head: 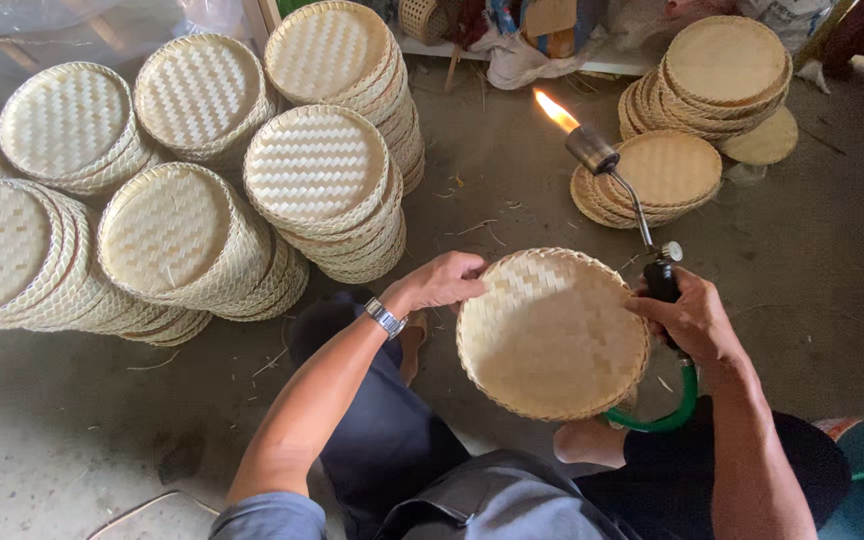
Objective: The person uses a handheld blowtorch to apply flame to the surface of round woven trays. They rotate each tray to cover the surface, then place it on a stack of finished trays. The process is repeated for multiple trays.
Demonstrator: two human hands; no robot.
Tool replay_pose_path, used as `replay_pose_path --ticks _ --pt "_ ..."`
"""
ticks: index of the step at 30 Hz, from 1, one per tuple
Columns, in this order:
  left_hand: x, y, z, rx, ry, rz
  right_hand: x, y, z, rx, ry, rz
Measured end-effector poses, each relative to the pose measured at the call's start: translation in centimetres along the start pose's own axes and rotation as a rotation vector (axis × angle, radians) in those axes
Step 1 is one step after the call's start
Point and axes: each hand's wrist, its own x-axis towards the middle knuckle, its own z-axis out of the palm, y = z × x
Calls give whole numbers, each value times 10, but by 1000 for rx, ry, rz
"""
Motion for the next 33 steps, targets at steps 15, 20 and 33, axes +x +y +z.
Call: replay_pose_path --ticks 15,20,33 --pt "25 -60 -5 -508 509 -200 -39 -35 33 -152 -115 111" --pt "25 -72 -1 -441 597 -169 -32 -43 57 -252 -121 148" --pt "21 -78 -3 -9 756 -127 -9 -61 42 -329 -50 124"
